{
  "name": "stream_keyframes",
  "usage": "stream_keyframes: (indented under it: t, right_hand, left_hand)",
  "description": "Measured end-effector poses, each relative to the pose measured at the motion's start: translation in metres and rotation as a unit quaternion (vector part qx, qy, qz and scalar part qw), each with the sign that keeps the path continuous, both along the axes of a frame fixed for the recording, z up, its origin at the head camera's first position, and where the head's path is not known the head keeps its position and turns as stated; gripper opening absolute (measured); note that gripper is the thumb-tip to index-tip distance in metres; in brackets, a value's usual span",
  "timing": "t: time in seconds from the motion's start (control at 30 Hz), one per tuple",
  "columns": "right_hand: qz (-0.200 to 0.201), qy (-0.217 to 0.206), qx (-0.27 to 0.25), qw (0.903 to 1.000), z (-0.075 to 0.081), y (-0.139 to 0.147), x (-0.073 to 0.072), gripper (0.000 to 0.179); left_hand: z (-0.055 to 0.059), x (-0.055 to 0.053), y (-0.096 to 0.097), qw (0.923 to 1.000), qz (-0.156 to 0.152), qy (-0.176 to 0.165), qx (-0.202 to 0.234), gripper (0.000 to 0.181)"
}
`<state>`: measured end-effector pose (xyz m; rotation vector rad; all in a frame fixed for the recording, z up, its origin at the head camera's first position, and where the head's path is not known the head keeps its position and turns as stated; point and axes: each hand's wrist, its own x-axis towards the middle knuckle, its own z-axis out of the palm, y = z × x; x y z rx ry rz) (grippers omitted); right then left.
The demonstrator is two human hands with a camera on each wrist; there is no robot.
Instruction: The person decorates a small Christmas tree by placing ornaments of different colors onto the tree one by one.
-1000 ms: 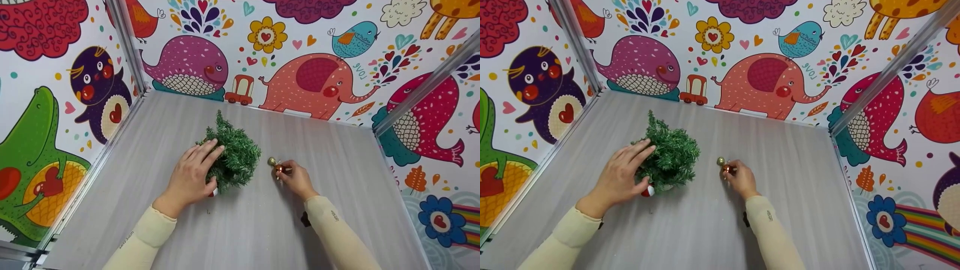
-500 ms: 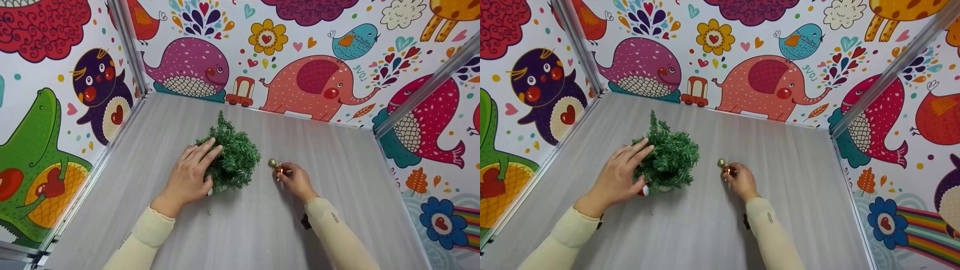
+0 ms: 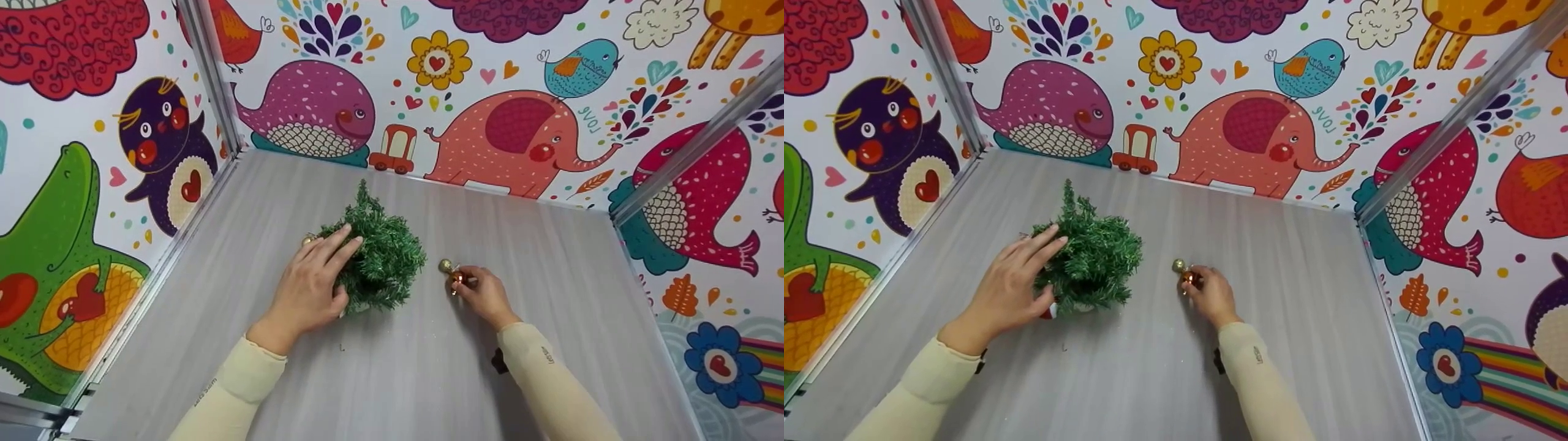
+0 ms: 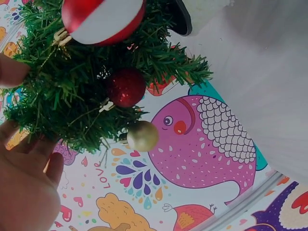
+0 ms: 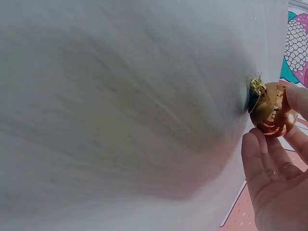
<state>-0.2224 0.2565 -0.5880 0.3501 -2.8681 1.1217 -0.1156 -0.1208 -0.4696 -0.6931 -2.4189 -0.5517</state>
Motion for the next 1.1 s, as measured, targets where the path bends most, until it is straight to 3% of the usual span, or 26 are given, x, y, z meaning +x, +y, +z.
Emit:
stream_keyframes:
  t: [0.37, 1.1]
  right_hand:
    - [-0.016, -0.027, -0.007, 0.9995, 0.0006, 0.0004, 0.001, 0.033]
    - [-0.041, -0.058, -0.024, 0.9972, 0.0032, 0.0004, -0.0009, 0.03]
  left_hand:
    - [-0.0032, -0.0019, -0.0045, 0.9998, -0.001, 0.018, 0.004, 0.084]
    - [-0.0015, -0.0012, -0.0043, 0.9999, 0.005, 0.01, 0.002, 0.082]
